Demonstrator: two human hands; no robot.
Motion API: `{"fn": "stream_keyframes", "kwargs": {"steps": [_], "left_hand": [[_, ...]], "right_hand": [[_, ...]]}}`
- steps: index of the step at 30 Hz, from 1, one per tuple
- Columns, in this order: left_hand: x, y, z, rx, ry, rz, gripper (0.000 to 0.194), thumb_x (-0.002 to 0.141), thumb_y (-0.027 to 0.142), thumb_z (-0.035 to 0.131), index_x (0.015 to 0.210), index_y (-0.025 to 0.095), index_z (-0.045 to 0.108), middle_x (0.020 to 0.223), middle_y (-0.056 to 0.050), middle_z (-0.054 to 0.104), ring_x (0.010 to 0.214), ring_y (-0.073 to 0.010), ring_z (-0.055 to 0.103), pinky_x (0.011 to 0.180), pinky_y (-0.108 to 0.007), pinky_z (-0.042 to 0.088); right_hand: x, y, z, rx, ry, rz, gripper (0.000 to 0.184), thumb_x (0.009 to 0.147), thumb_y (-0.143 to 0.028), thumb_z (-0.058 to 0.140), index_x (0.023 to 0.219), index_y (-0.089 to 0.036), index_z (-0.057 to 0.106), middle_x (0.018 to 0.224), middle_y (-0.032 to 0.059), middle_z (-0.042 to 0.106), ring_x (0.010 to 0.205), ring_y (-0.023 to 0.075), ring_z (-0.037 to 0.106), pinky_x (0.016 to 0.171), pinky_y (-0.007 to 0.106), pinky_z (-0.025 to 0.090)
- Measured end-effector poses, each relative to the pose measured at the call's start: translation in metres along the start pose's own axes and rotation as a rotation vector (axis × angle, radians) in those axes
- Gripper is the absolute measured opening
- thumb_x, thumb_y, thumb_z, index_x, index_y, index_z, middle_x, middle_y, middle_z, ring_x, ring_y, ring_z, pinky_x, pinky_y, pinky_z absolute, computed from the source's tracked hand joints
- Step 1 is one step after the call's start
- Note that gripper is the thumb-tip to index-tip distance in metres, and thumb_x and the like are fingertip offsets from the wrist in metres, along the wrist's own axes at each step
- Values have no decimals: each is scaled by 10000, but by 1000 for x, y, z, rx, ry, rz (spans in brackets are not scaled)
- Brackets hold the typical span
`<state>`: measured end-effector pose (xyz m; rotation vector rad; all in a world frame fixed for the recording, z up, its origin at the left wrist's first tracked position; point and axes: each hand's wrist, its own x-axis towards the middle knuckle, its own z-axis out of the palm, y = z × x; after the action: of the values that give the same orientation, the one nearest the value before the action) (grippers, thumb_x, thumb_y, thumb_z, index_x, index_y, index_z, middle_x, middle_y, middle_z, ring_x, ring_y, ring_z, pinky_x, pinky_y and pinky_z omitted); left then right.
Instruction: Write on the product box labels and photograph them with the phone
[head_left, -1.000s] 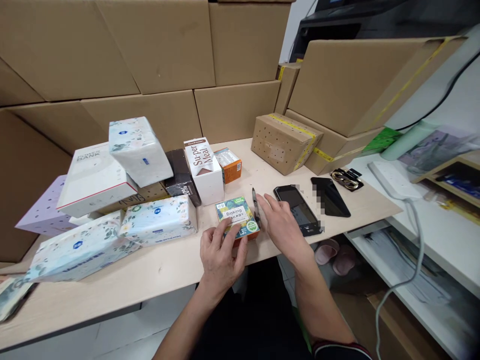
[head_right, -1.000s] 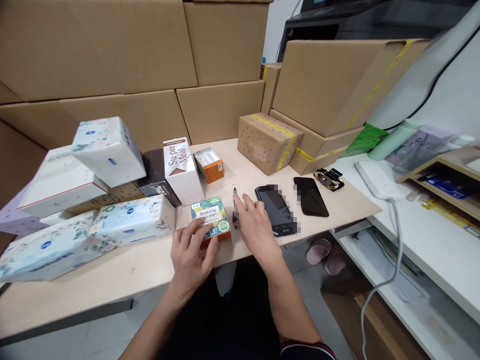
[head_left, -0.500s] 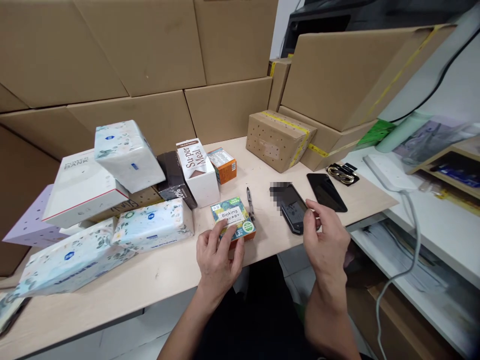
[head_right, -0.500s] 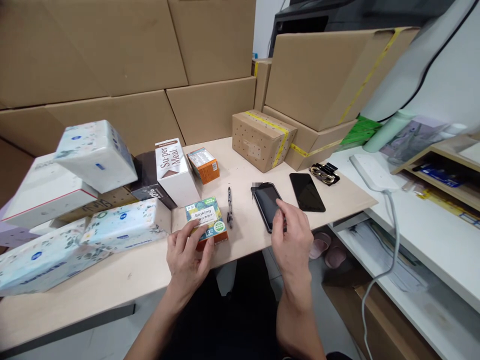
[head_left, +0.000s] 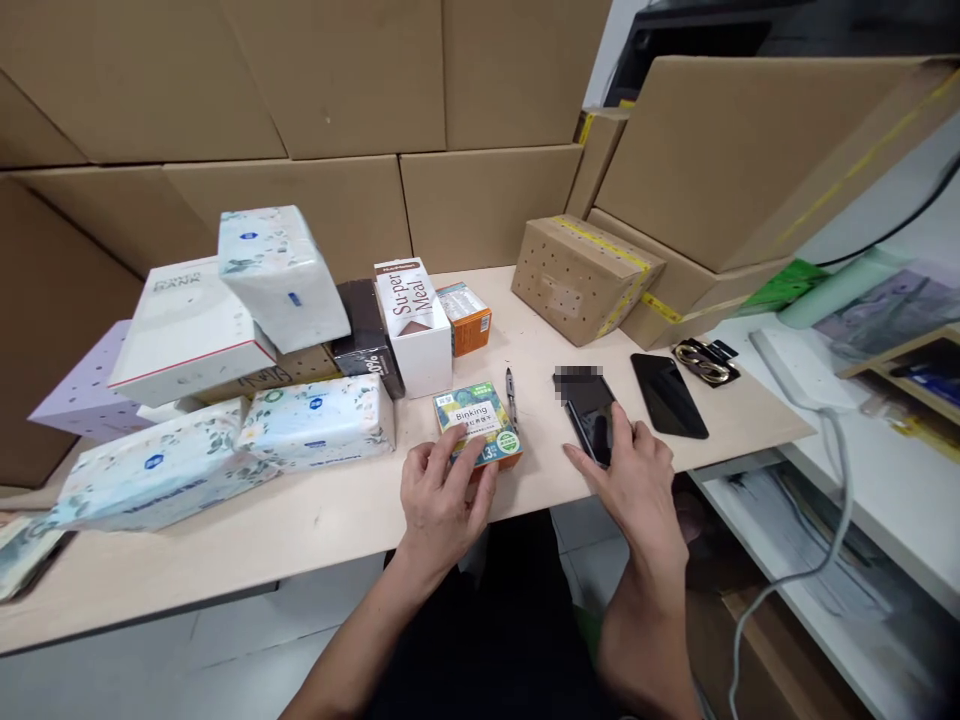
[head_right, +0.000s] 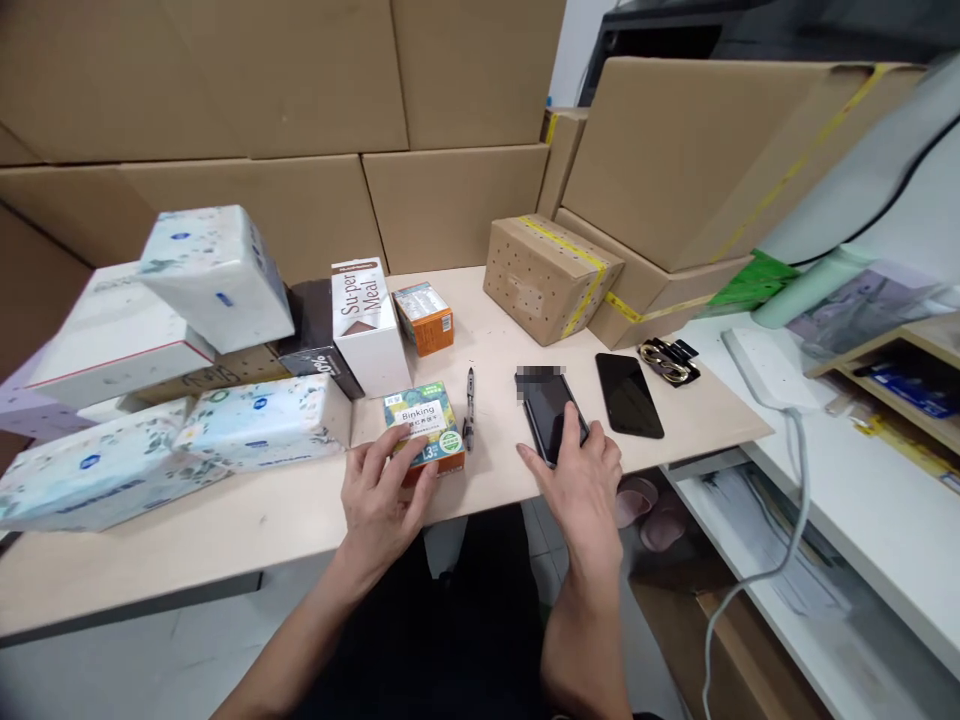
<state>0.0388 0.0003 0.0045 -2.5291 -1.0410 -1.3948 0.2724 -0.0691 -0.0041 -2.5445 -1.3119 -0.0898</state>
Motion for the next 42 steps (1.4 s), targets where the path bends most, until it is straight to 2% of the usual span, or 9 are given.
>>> {"fn": "stream_keyframes", "kwargs": {"steps": [5,10,16,23,27,32,42], "left_hand": [[-3,-3,1,-1,-7,5,347,883,212,684,1218,166,608,1250,-166,662,1090,-265,650,836,-388,479],[-3,-3,0,-9,-9,15,352,897,210,666,1239,168,596,1266,-171,656,1118,-265,641,855,-391,470],[-4,-2,0,-18,-23,-5,401,909,212,643,1301,173,569,1290,-164,654,1140,-269,640,875,-395,464],[-5,-1,-4,-75,-9,-47,475,928,203,608,1391,173,510,1318,-154,639,1185,-267,600,998,-445,442],[-7,-2,-6,-166,24,-93,526,945,212,573,1454,163,447,1328,-154,615,1252,-277,520,1064,-476,441],[-11,-5,-3,-235,31,-142,595,976,255,519,1534,171,327,1346,-162,594,1311,-287,475,1065,-498,468],[-12,-5,-2,-210,81,-161,573,961,246,549,1510,218,387,1275,-138,654,1274,-278,534,1029,-479,501]], "right_hand": [[4,-6,9,55,75,-1,757,899,-519,536,1521,-122,367,1266,264,533,1140,404,492,938,601,420],[-3,-9,19,301,248,-106,721,888,-510,551,1486,-132,407,1265,233,543,1150,367,503,960,616,424],[-19,-38,4,511,357,-222,756,882,-466,633,1526,-204,336,1390,190,525,1294,319,485,1057,579,423],[-45,-70,-16,621,397,-337,758,875,-382,675,1534,-236,329,1409,169,526,1310,301,496,1058,545,456],[-58,-82,-13,634,385,-377,757,872,-381,676,1530,-242,328,1412,174,514,1305,317,493,1035,567,465],[-66,-94,-5,640,366,-399,754,875,-405,671,1527,-246,327,1399,180,510,1285,332,499,1010,579,469],[-69,-96,3,614,359,-408,777,873,-397,672,1536,-237,299,1422,206,467,1323,367,450,1006,616,451]]}}
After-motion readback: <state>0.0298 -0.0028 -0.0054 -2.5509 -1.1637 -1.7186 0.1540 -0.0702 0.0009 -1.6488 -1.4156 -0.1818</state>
